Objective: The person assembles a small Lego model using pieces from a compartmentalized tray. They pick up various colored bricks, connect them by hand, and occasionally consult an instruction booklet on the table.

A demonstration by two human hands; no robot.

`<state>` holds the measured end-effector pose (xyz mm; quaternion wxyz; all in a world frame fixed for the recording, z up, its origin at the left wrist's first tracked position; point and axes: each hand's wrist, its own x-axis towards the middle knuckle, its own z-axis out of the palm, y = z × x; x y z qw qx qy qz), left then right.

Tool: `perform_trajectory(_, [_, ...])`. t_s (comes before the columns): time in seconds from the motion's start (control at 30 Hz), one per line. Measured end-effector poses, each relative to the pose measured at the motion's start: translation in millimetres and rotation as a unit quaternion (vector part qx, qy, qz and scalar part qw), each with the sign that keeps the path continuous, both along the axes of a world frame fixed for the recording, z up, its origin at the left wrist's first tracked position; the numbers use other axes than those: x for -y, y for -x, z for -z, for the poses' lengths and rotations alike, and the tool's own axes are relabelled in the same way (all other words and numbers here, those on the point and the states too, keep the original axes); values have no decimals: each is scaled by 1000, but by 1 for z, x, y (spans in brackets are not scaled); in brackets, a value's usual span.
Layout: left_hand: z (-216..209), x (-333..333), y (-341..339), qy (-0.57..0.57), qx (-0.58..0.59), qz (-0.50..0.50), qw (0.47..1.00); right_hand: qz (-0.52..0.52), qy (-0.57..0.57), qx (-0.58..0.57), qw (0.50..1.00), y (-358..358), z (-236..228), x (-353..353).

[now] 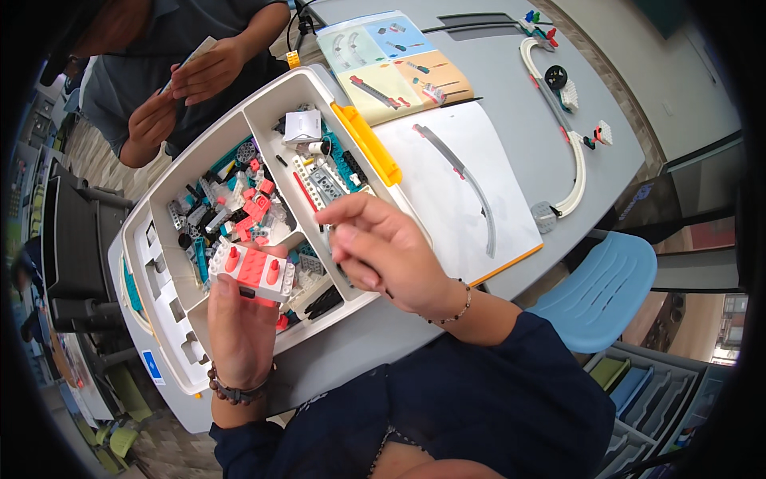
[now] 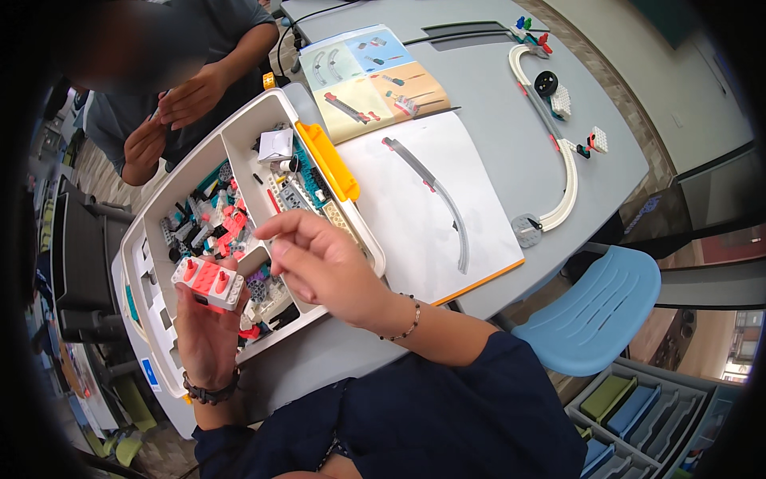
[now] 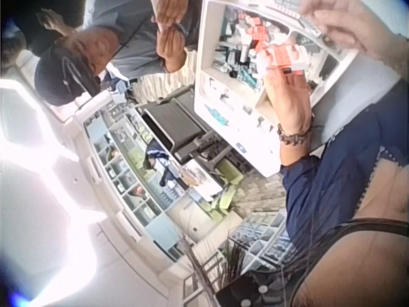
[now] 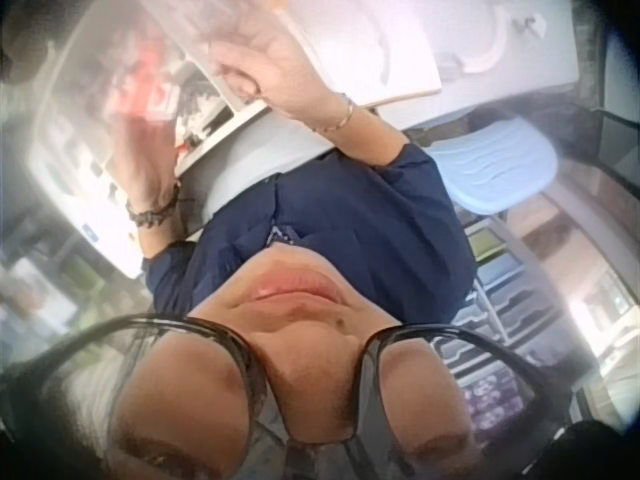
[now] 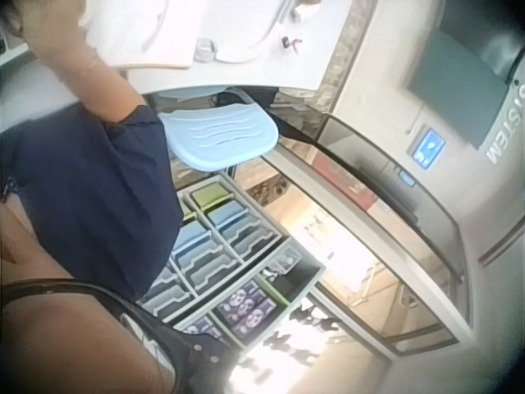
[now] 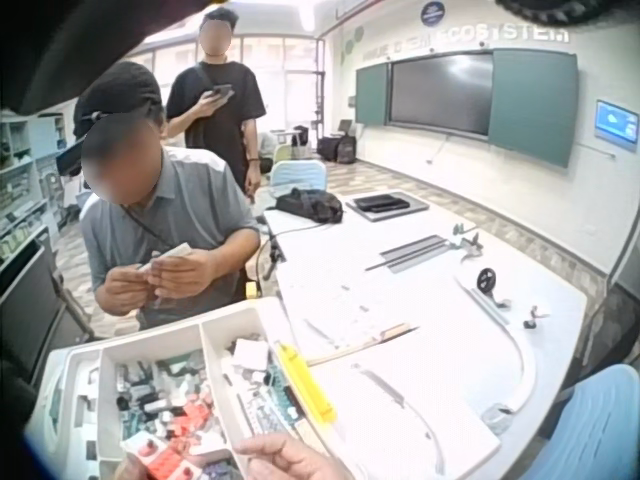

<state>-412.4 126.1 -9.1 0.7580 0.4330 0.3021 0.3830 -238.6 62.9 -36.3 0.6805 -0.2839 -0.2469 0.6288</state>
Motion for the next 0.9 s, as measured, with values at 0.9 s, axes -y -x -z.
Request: perform_trajectory(0.9, [-17, 8, 20, -79, -38, 89, 992, 137, -206, 604, 757, 27, -47, 5])
